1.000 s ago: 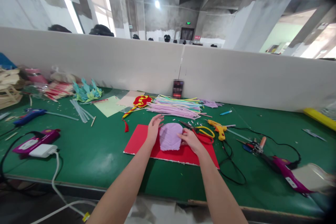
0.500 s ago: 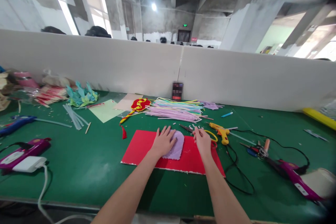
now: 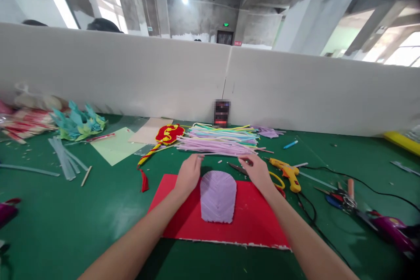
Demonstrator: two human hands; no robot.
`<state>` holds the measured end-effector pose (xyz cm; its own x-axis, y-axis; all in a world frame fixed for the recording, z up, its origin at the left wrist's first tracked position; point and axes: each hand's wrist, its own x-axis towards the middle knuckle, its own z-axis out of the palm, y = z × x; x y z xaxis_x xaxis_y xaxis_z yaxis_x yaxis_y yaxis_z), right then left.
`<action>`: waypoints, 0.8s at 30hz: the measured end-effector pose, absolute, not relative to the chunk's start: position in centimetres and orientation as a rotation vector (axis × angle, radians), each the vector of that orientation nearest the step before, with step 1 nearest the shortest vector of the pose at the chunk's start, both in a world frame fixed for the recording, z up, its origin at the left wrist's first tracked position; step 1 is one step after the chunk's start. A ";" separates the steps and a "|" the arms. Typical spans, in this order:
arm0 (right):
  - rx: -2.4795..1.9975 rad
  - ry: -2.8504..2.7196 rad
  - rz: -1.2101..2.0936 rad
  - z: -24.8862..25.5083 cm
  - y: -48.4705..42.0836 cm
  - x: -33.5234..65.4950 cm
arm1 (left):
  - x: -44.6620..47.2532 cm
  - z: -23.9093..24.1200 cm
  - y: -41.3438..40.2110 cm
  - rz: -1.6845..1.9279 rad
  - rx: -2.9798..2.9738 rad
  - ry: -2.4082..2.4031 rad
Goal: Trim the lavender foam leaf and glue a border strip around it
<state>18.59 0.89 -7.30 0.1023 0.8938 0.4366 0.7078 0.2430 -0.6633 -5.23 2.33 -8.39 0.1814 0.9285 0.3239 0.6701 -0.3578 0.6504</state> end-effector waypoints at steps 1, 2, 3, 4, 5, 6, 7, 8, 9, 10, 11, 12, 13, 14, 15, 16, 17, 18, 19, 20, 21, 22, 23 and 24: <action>-1.511 -1.680 0.238 -7.0 1.5 18.6 | -5.9 -8.7 2.9 1.029 2.017 1.550; -1.509 -1.712 0.208 -6.8 2.2 18.5 | -6.4 -9.0 3.4 1.061 1.943 1.580; -1.506 -1.744 0.182 -6.5 3.0 18.2 | -6.7 -9.3 3.6 1.085 1.886 1.594; -1.503 -1.777 0.159 -6.3 3.9 17.8 | -6.9 -9.6 3.8 1.097 1.848 1.593; -1.499 -1.811 0.138 -6.1 4.8 17.2 | -6.9 -9.8 3.8 1.101 1.826 1.582; -1.497 -1.845 0.121 -5.9 5.6 16.6 | -6.9 -9.9 3.8 1.096 1.816 1.566; -1.496 -1.878 0.104 -5.9 6.4 15.9 | -6.8 -10.0 3.7 1.084 1.812 1.552; -1.497 -1.908 0.086 -5.9 7.2 15.2 | -6.7 -10.0 3.7 1.069 1.808 1.545; -1.500 -1.936 0.070 -6.0 7.8 14.5 | -6.6 -10.0 3.7 1.053 1.805 1.544; -1.504 -1.959 0.054 -6.1 8.3 13.9 | -6.6 -10.0 3.7 1.037 1.803 1.547; -1.509 -1.978 0.040 -6.2 8.7 13.4 | -6.6 -9.9 3.7 1.022 1.803 1.551; -1.516 -1.991 0.027 -6.4 9.0 13.0 | -6.6 -9.9 3.7 1.008 1.807 1.553; -1.524 -1.999 0.014 -6.5 9.2 12.8 | -6.6 -9.9 3.7 0.995 1.813 1.553; -1.534 -2.001 0.004 -6.7 9.4 12.6 | -6.7 -9.9 3.7 0.984 1.820 1.552; -1.545 -1.998 -0.005 -6.8 9.5 12.5 | -6.7 -10.0 3.8 0.974 1.825 1.551; -1.555 -1.994 -0.010 -6.9 9.5 12.4 | -6.7 -10.0 3.8 0.966 1.830 1.550; -1.564 -1.989 -0.011 -6.9 9.6 12.5 | -6.7 -10.0 3.8 0.959 1.833 1.550; -1.569 -1.986 -0.006 -6.9 9.6 12.5 | -6.7 -10.0 3.8 0.953 1.837 1.550; -1.571 -1.983 0.003 -6.9 9.6 12.6 | -6.7 -10.0 3.8 0.947 1.843 1.551; -1.570 -1.979 0.017 -6.8 9.6 12.7 | -6.6 -9.9 3.7 0.942 1.852 1.550; -1.569 -1.971 0.035 -6.8 9.5 12.8 | -6.6 -9.8 3.7 0.937 1.867 1.545; -1.568 -1.958 0.055 -6.7 9.4 12.9 | -6.5 -9.7 3.6 0.931 1.888 1.536; -1.568 -1.942 0.079 -6.7 9.2 13.1 | -6.4 -9.6 3.5 0.925 1.914 1.520; -1.570 -1.923 0.106 -6.7 8.9 13.2 | -6.3 -9.4 3.4 0.916 1.945 1.495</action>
<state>13.20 8.87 -6.74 -0.0768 0.9023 0.4242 0.8501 0.2816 -0.4450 -6.28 3.43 -9.44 0.1632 0.9662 0.1996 0.6171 -0.2578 0.7435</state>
